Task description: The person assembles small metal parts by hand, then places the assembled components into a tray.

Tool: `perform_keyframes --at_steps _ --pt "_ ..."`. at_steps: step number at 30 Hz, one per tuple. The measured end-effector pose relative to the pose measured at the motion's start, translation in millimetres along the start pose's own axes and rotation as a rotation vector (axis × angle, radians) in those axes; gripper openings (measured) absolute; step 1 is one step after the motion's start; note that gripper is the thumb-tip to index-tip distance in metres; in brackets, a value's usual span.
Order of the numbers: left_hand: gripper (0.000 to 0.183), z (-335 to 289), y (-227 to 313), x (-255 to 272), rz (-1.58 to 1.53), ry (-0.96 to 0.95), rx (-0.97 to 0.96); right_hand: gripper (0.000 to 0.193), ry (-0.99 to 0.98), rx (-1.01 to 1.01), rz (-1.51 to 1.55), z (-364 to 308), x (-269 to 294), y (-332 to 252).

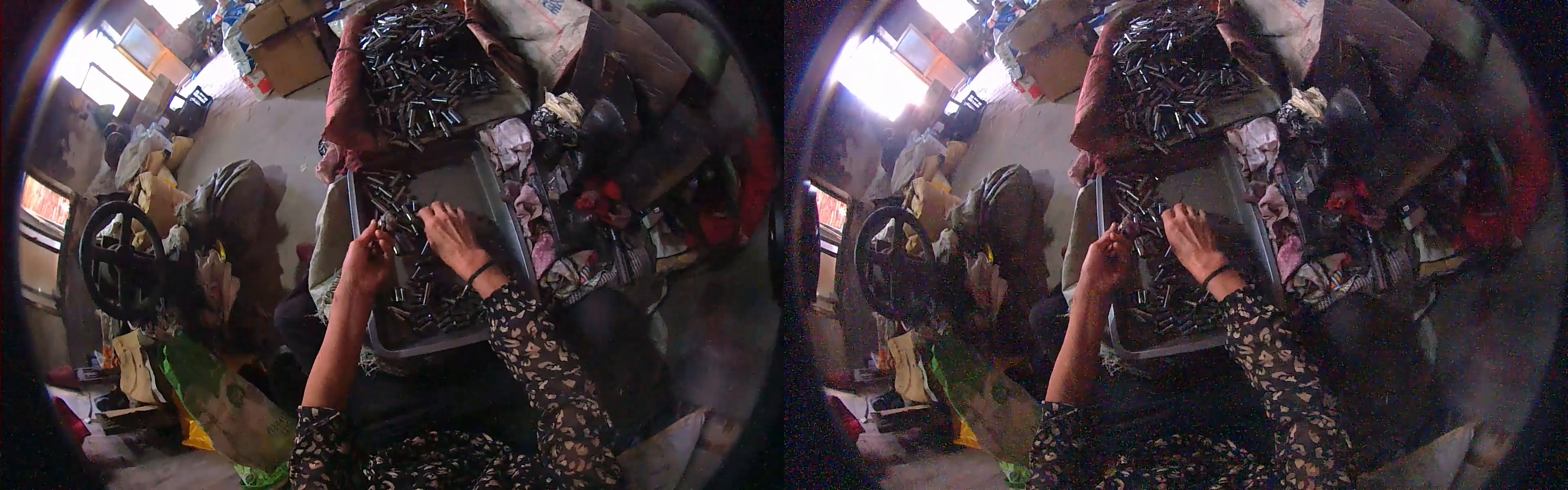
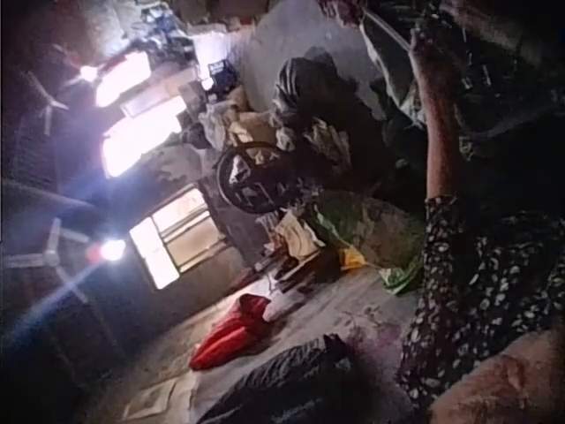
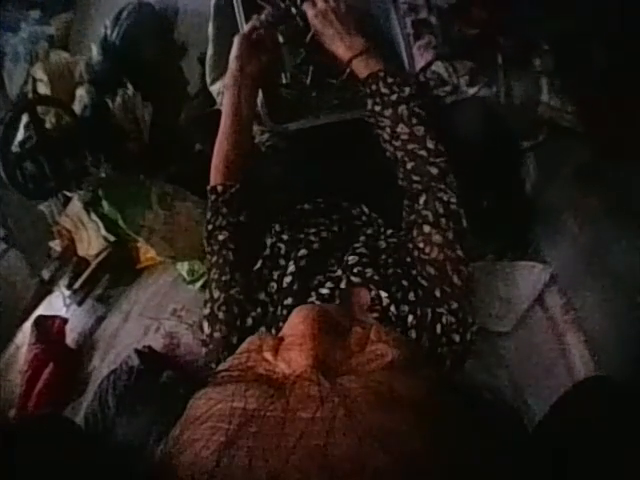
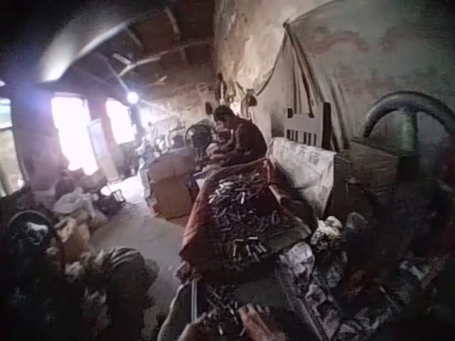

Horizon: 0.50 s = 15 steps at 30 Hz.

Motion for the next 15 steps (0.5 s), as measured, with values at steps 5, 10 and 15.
perform_keyframes --at_steps 5,10,15 --pt "0.018 -0.1 6.5 8.1 0.239 0.124 -0.090 0.012 -0.050 -0.091 -0.055 -1.9 10.2 16.4" --pt "0.019 1.7 -0.5 9.0 0.312 0.181 -0.111 0.006 -0.027 -0.169 0.022 -2.9 7.9 33.7" --pt "0.020 4.3 -4.2 5.8 0.297 0.139 -0.075 0.008 -0.057 -0.225 0.040 5.3 -2.9 32.6"
Point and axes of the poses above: each hand's wrist, its own z-axis towards the middle knuckle, its own x-axis out of the back of the hand, y = z × x, the point moved 7 cm from there along z, towards the middle knuckle, and after that the axes turned 15 degrees about -y, right-handed, at the moved point
